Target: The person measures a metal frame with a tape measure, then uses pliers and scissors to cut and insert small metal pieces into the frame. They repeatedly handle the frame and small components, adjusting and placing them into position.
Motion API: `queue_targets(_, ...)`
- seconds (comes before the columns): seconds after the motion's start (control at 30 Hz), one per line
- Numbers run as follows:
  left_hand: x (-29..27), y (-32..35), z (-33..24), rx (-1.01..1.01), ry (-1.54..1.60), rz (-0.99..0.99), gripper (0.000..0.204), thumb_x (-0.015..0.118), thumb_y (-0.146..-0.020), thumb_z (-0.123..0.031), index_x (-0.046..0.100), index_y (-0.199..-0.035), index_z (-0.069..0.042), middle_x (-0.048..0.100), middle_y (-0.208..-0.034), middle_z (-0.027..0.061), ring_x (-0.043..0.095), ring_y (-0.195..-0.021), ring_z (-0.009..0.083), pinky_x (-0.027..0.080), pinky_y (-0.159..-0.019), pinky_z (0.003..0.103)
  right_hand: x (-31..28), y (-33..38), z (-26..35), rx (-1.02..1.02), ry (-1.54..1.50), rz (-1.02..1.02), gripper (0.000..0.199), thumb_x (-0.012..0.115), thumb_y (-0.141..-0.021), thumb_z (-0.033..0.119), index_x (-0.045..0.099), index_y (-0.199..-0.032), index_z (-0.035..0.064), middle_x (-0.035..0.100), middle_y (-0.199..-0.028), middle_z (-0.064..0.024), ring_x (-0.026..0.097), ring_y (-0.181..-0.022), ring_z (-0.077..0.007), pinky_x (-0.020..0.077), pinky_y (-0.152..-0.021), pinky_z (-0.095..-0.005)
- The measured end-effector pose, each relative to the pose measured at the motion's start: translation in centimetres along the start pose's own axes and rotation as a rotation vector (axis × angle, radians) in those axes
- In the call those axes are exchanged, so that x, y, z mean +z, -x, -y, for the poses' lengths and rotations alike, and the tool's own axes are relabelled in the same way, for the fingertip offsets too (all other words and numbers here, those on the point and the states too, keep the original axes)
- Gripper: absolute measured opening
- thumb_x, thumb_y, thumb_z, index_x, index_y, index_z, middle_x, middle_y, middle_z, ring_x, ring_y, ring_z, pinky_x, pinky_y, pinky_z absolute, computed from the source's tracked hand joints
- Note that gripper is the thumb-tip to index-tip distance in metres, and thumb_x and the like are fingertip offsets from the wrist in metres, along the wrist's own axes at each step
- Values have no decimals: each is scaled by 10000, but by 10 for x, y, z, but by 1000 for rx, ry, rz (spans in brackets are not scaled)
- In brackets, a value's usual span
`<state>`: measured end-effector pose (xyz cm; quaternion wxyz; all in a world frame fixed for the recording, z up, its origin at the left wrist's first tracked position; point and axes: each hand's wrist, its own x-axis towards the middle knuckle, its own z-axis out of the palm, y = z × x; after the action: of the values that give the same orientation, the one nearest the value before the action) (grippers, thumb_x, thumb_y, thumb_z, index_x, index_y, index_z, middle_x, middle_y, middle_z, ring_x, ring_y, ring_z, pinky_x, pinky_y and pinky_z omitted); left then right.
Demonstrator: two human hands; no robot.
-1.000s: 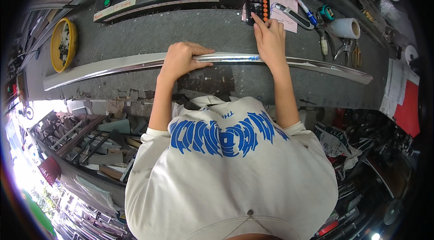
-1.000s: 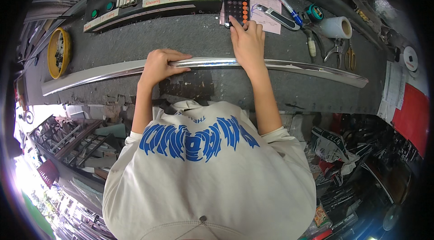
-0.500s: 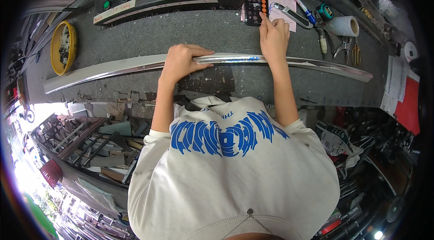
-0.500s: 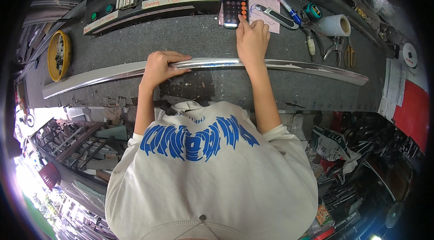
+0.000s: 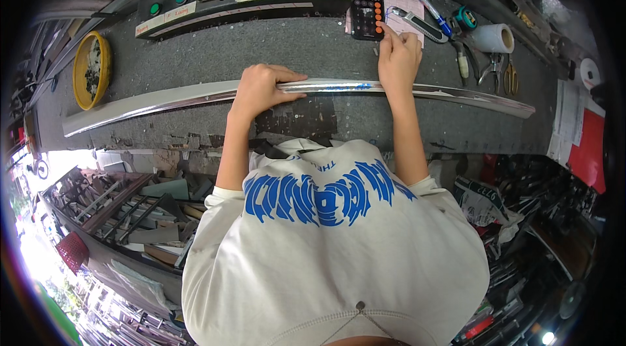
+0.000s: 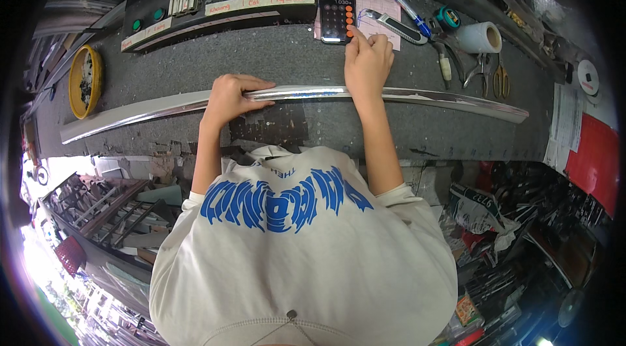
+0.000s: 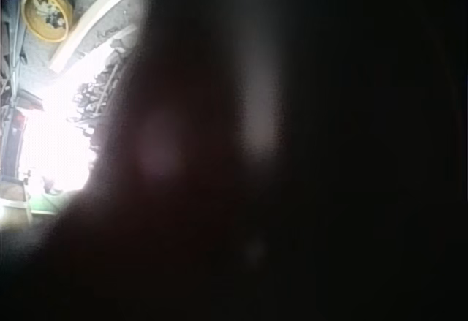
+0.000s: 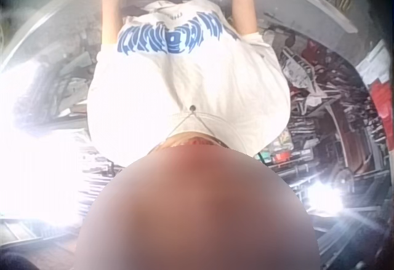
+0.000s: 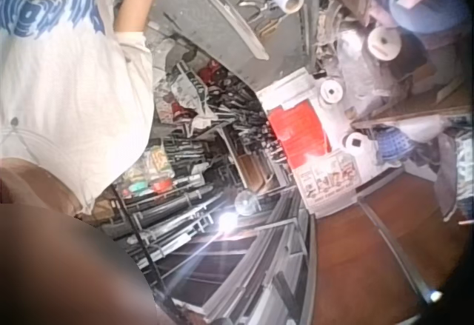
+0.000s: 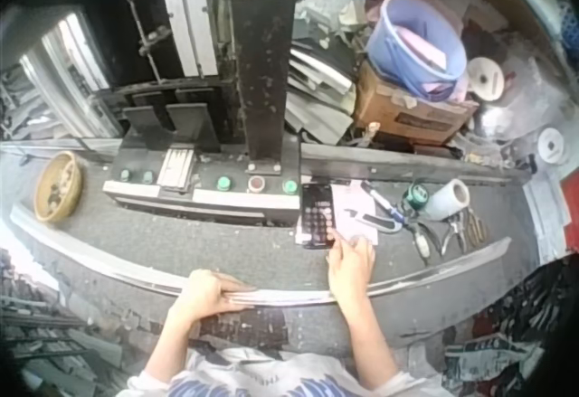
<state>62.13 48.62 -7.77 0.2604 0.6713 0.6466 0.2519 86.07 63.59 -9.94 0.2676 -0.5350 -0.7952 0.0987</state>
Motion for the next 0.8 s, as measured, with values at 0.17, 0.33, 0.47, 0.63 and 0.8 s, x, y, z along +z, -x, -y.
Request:
queue_targets(0.17, 2, 0, 2, 23, -18, -30, 290, 814, -646, -261, 772, -912, -151, 730, -872, 48, 693, -739, 219, 543, -672, 303, -11, 6, -10, 30, -25, -17, 285, 534, -896, 188, 709, -1118, 149, 509, -897, -96, 497, -901, -279, 393, -859, -399)
queue_targets(0.33, 2, -1, 4, 3, -2, -23, 280, 813, -647, -281, 775, -901, -168, 730, -852, 39, 685, -707, 214, 539, -655, 299, -17, 7, -19, 50, -65, -25, 277, 519, -916, 194, 717, -1103, 142, 528, -898, -118, 505, -898, -291, 398, -865, -406)
queue_targets(0.47, 2, -2, 5, -1, 4, -19, 274, 810, -651, -285, 776, -897, -169, 730, -851, 41, 685, -711, 211, 539, -661, 300, -15, 6, -19, 51, -129, -15, 276, 521, -920, 199, 716, -1102, 128, 533, -888, -118, 507, -903, -294, 403, -871, -401)
queue_targets(0.63, 2, -2, 4, 29, -22, -35, 272, 801, -662, -288, 774, -909, -177, 729, -868, 34, 686, -728, 210, 541, -670, 305, -9, -1, -12, 43, -168, 156, 286, 531, -927, 214, 695, -1135, 106, 538, -867, -111, 517, -890, -288, 421, -856, -385)
queue_targets(0.8, 1, 0, 1, 24, -22, -30, 270, 792, -674, -296, 772, -918, -181, 728, -875, 21, 686, -741, 207, 542, -665, 302, -1, -6, -3, -33, -138, 216, 293, 560, -913, 229, 685, -1160, 132, 537, -873, -101, 517, -877, -281, 426, -833, -387)
